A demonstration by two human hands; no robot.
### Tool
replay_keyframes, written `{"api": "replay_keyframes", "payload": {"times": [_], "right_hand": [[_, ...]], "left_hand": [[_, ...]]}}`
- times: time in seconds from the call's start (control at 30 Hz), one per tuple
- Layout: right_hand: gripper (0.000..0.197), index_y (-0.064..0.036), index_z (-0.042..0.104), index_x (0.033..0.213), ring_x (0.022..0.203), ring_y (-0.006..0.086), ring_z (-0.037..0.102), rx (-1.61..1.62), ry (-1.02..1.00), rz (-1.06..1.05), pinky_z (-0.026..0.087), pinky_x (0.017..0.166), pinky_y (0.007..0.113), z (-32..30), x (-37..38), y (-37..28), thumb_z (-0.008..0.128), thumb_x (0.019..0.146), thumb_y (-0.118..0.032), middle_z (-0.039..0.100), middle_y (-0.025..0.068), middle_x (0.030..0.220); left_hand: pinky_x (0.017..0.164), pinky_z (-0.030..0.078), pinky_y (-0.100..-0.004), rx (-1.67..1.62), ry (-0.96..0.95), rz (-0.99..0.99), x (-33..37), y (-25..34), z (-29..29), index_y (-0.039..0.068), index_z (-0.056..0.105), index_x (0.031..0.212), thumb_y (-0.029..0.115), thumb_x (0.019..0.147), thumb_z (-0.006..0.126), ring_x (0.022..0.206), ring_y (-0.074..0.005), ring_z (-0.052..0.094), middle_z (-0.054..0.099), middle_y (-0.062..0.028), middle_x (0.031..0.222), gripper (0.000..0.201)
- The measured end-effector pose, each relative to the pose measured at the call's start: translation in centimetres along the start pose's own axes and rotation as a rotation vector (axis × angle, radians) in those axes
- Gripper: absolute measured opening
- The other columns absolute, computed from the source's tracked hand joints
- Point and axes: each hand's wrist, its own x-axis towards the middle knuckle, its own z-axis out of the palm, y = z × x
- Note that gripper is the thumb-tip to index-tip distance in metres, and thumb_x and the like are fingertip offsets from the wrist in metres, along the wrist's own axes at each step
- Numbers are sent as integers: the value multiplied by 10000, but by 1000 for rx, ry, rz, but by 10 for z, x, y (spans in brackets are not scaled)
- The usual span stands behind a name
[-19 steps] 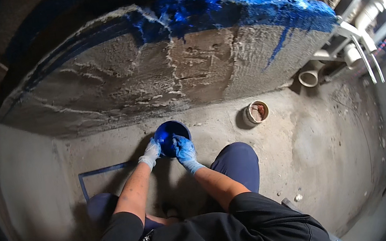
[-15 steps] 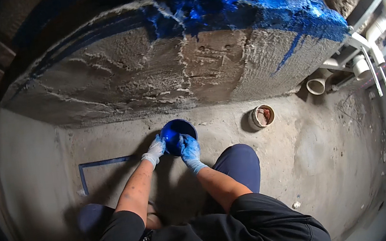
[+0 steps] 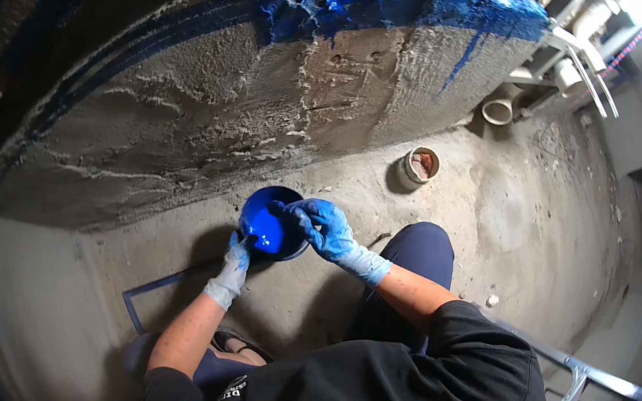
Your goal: The person paints a blue stripe onto a concrete wall using a brush and a container of blue paint, then uses a square tool to mark out and paint a rectangular outline.
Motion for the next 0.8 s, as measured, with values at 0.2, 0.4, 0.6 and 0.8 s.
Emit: {"api": "replay_keyframes", "payload": {"times": [0.2, 0.4, 0.6, 0.8], "right_hand": [[128, -21, 635, 933, 750, 314, 630, -205, -75, 81, 496, 641, 370, 31, -19, -16, 547, 888, -104, 661, 151, 911], [115, -3, 626, 946, 788, 280, 654, -159, -7, -121, 513, 684, 329, 63, -7, -87, 525, 890, -2, 667, 146, 916], [151, -14, 606, 1007, 783, 283, 655, -99, 46, -497, 513, 671, 346, 86, 14, -112, 549, 869, 10, 667, 145, 930], [196, -47, 623, 1061, 764, 298, 617, -187, -102, -268, 487, 643, 364, 104, 1, -82, 608, 872, -94, 641, 127, 880]], "left_hand": [[614, 604, -407, -163, 4, 54, -48, 77, -39, 23, 436, 1203, 84, 868, 558, 894, -280, 631, 568, -125, 1080, 362], [777, 514, -295, -246, -141, 127, -56, 108, -78, -16, 464, 1216, 76, 861, 617, 958, -153, 561, 574, -89, 1094, 398], [752, 477, -276, -367, -226, 205, -70, 122, -94, 43, 524, 1173, 80, 850, 629, 901, -128, 550, 582, -39, 1054, 342], [816, 479, -285, -404, -123, 179, -58, 100, -96, 14, 457, 1269, 99, 856, 622, 937, -132, 552, 560, -61, 1090, 452]]}}
